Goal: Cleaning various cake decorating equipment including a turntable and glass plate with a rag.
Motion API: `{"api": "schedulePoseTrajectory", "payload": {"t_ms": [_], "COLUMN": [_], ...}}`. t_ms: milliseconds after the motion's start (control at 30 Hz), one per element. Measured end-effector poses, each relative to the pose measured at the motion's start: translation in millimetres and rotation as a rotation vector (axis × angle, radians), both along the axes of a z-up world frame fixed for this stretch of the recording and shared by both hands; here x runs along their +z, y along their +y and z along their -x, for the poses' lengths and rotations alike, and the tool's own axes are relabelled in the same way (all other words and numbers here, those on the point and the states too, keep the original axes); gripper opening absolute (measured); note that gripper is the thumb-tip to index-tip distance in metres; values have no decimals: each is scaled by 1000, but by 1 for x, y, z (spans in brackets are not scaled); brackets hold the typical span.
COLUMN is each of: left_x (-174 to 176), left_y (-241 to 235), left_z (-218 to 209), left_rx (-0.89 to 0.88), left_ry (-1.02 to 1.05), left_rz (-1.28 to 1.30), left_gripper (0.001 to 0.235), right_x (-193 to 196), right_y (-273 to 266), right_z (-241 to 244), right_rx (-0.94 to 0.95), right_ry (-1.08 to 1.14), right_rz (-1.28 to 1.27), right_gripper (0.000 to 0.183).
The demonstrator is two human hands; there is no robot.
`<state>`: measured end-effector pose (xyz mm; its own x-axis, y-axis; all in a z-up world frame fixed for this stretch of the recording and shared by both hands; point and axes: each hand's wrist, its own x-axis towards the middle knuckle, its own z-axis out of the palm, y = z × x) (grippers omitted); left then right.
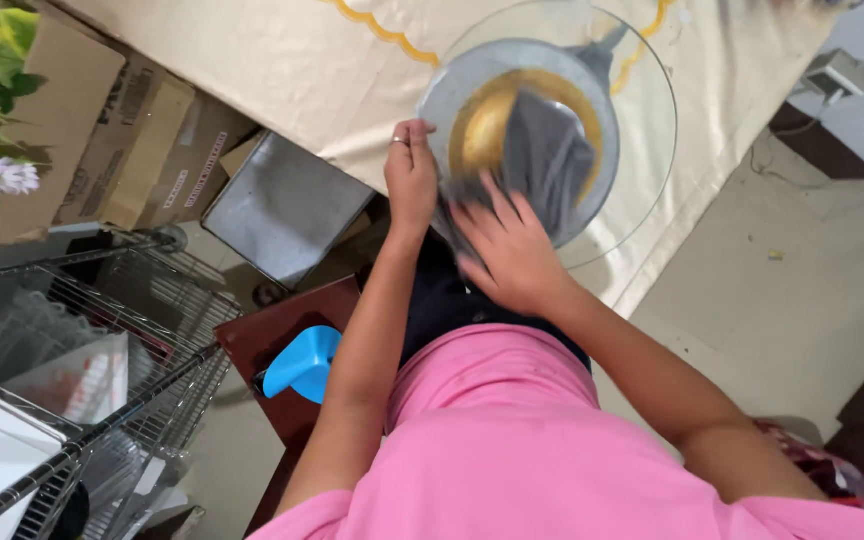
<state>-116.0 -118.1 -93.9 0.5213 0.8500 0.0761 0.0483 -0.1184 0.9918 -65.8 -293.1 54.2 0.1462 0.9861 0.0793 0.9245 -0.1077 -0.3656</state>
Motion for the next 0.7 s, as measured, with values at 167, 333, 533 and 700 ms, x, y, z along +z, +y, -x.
{"api": "schedulePoseTrajectory", "payload": {"t_ms": [167, 333, 533, 700], "left_x": [46, 52, 32, 10], "left_y": [3, 2, -6, -3], "left_z": [-4, -3, 7, 4], "left_rx": [-6, -11, 15, 62], "left_ry": [79, 96, 103, -52], "left_rz": [225, 238, 280, -88], "left_gripper": [30, 29, 31, 30], "right_x": [-32, -47, -77, -10], "right_y": [-68, -33, 79, 48], "right_z": [-67, -156, -131, -36], "right_rx": [-197, -335, -368, -144], "right_ry": [-26, -251, -264, -21], "right_rz": [202, -49, -170, -115], "right_gripper": [59, 63, 67, 78]}}
